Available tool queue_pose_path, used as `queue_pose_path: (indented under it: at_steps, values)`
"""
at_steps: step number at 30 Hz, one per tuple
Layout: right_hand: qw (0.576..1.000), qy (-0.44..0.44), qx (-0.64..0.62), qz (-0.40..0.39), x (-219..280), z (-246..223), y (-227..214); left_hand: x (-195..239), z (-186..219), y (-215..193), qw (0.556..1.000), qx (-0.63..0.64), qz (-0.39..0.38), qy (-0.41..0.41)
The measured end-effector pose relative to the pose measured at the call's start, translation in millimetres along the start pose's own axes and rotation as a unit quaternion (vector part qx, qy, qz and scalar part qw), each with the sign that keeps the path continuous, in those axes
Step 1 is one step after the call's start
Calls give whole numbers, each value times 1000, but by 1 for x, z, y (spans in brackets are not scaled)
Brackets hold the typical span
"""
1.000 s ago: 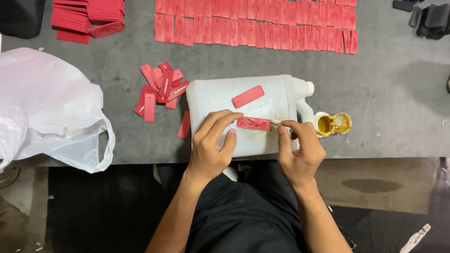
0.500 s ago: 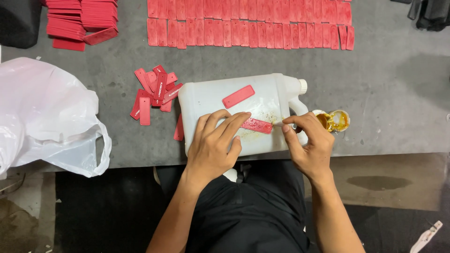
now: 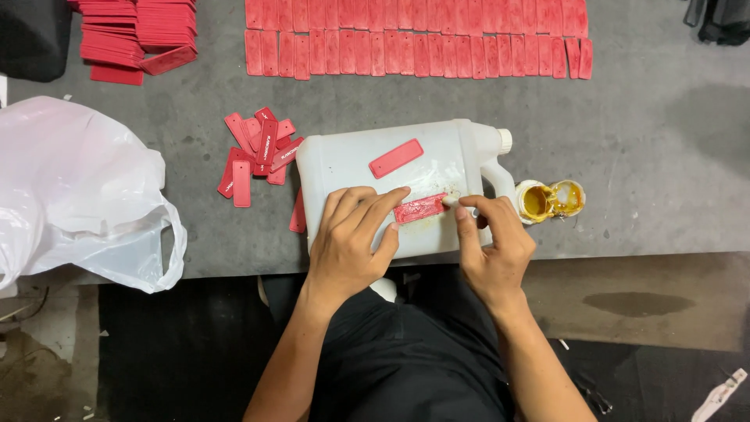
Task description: Applying adhesive to small red leather strips using a manual applicator stick
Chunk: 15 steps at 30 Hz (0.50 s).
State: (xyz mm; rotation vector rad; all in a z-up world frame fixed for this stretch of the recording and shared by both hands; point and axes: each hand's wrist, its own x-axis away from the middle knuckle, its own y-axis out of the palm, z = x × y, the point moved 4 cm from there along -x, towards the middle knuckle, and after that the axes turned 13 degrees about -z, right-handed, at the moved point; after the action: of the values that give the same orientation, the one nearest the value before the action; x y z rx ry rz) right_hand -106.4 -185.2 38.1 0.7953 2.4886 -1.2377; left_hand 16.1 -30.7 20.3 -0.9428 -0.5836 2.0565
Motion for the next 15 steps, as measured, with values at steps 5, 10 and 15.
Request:
queue_pose_path:
  at_steps: [5, 10, 15]
  values:
    - [999, -30, 32, -7, 3, -14, 4, 0, 1, -2, 1000, 19, 25, 2]
    - [997, -42, 61, 5, 7, -30, 17, 1, -4, -3, 997, 60, 50, -11]
    - [994, -17, 98, 49, 16, -26, 14, 3, -7, -4, 993, 93, 62, -29]
